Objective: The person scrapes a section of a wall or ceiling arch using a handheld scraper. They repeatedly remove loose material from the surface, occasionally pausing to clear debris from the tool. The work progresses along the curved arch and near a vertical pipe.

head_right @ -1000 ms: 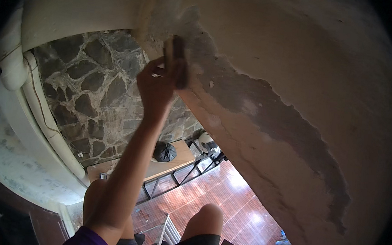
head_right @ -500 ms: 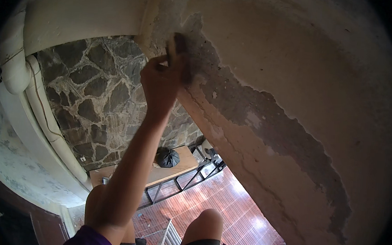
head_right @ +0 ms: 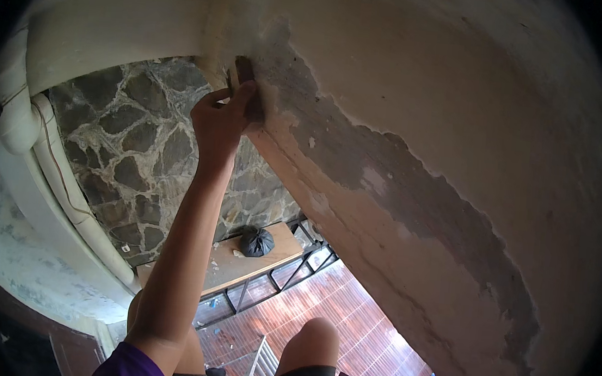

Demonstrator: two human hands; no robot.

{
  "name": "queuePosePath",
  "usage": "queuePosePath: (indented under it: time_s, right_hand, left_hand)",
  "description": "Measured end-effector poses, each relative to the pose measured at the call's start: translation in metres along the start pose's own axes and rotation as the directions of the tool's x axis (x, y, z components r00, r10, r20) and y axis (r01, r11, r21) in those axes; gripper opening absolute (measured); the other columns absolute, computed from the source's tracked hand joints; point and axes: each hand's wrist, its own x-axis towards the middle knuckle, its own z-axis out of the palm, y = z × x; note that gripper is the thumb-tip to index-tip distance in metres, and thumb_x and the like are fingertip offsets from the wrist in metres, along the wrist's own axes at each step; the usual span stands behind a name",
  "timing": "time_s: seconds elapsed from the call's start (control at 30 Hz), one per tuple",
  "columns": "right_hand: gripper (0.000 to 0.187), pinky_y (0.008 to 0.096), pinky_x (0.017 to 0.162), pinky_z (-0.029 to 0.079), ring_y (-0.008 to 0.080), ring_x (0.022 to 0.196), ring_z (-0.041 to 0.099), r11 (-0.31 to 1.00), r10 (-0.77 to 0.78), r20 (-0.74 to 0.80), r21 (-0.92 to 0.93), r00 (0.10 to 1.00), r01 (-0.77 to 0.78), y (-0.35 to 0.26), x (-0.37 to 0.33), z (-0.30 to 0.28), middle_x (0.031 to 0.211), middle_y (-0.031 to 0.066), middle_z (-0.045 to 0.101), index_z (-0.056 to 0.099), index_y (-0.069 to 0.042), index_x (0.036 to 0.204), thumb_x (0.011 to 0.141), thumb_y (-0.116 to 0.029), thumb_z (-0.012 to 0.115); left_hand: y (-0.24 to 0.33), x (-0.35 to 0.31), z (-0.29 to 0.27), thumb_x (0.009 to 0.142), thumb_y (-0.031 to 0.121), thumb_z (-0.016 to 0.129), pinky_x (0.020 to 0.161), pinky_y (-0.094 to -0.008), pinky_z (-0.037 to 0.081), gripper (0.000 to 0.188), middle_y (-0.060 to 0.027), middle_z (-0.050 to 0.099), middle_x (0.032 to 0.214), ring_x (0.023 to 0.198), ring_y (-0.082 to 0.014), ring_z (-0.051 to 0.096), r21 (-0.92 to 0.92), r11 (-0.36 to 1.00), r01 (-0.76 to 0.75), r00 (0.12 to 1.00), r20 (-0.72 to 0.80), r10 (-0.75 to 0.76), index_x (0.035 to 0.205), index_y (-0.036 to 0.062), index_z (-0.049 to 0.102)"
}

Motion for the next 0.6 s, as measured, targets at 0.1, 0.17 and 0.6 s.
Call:
queuePosePath:
  time_s: [0.1, 0.17, 0.6]
  right_hand:
    - [0.061, 0.0305, 0.025, 0.025, 0.0158, 0.03, 0.039, 0.999, -0.025, -0.036, -0.033, 0.999, 0.023, 0.0, -0.003, 0.0, 0.045, 0.0007, 0.043, 0.048, -0.017, 0.068, 0.096, -0.066, 0.027]
    - [0.06, 0.0305, 0.025, 0.025, 0.0163, 0.03, 0.039, 1.0, -0.01, -0.03, -0.012, 1.0, 0.01, 0.001, -0.002, -0.001, 0.046, 0.0007, 0.044, 0.047, -0.017, 0.068, 0.096, -0.067, 0.027]
    - [0.06, 0.0311, 0.026, 0.027, 0.0169, 0.032, 0.04, 1.0, -0.003, 0.056, 0.025, 0.998, 0.001, 0.004, 0.0, -0.01, 0.049, 0.0014, 0.045, 0.048, -0.017, 0.071, 0.095, -0.068, 0.028]
  left_hand:
    - [0.002, -0.028, 0.002, 0.076, 0.034, 0.083, 0.062, -0.0317, 0.051, 0.052, -0.0108, 0.064, 0.071, 0.067, -0.0184, 0.064, 0.149, 0.988, -0.025, 1.0, -0.011, 0.027, 0.099, -0.008, 0.065]
    - [-0.002, -0.038, 0.004, 0.075, 0.033, 0.083, 0.065, -0.0314, 0.049, 0.051, -0.0093, 0.062, 0.07, 0.066, -0.0182, 0.062, 0.034, 0.999, 0.021, 0.998, 0.054, -0.023, 0.101, -0.0067, 0.065]
    - [0.001, -0.036, 0.008, 0.079, 0.031, 0.081, 0.049, -0.026, 0.051, 0.054, -0.0098, 0.063, 0.071, 0.062, -0.0151, 0.065, 0.195, 0.96, -0.204, 0.979, 0.019, 0.204, 0.104, -0.0139, 0.063]
